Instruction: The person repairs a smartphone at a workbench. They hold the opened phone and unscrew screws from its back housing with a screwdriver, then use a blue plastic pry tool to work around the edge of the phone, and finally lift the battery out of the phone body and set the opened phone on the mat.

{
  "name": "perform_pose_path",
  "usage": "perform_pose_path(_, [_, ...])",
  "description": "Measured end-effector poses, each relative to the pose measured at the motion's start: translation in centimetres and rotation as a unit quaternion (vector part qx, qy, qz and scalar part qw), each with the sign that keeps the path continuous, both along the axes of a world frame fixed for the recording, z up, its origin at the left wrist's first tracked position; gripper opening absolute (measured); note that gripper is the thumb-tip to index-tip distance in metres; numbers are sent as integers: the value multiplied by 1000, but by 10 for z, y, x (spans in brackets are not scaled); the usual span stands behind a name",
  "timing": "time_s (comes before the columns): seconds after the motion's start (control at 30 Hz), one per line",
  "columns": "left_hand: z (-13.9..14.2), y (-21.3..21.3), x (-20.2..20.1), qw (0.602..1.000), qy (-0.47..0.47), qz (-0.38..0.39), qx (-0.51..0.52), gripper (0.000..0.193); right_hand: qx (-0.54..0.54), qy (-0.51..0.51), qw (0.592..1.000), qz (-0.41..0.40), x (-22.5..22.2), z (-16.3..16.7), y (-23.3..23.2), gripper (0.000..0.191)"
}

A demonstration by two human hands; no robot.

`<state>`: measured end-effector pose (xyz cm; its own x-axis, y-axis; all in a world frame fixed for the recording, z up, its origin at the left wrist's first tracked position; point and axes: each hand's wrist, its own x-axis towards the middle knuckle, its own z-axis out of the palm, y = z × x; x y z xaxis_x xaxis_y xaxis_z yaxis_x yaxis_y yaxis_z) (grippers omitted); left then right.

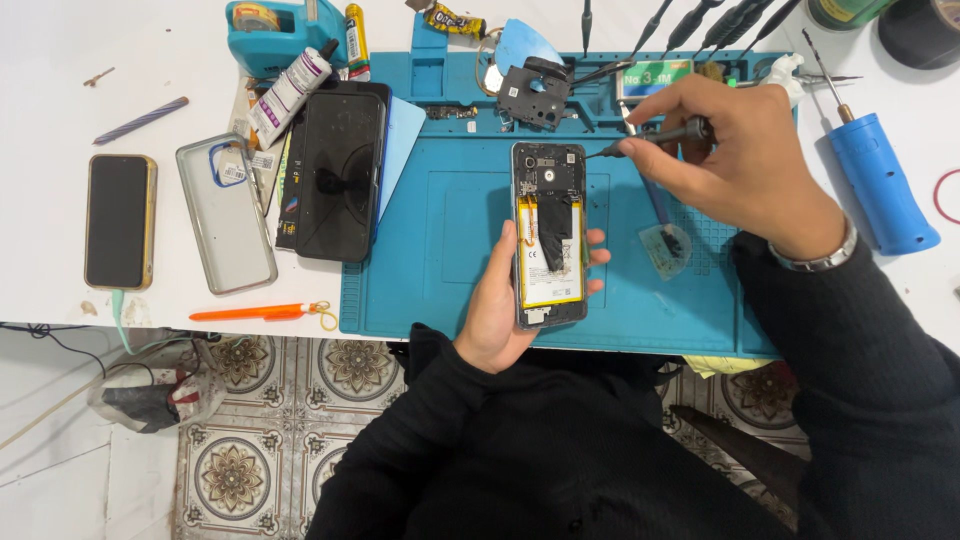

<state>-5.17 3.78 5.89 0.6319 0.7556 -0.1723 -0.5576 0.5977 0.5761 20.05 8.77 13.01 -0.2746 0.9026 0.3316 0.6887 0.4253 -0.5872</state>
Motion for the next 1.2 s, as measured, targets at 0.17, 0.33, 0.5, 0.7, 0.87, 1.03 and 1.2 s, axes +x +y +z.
perform_pose_path(0.17, [-4,-2,0,1000,-8,3,-7,66,-13,27,1000,-10,-2,-9,0,25])
perform_pose_path(0.33, [-6,-2,-1,1000,-11,0,-13,65,-1,43,999,-6,-3,-14,0,19])
perform_pose_path(0.5, [-7,-2,0,1000,-10,-6,-12,66,-5,29,999,-13,-2,-16,-2,20])
perform_pose_path(0.7, [-10,-2,1,1000,-5,-7,-9,66,-13,23,1000,-14,-3,-15,-3,20])
perform_pose_path(0.87, [-11,-5,-1,1000,-2,-5,-5,67,-38,49,998,-10,-5,-18,-4,19])
perform_pose_path(1.03, [-12,-5,-2,1000,15,4,8,67,-63,64,996,6,-7,-25,2,21])
perform_pose_path(1.2, [-13,-4,-4,1000,22,5,-1,66,-93,78,992,26,-8,-30,9,23])
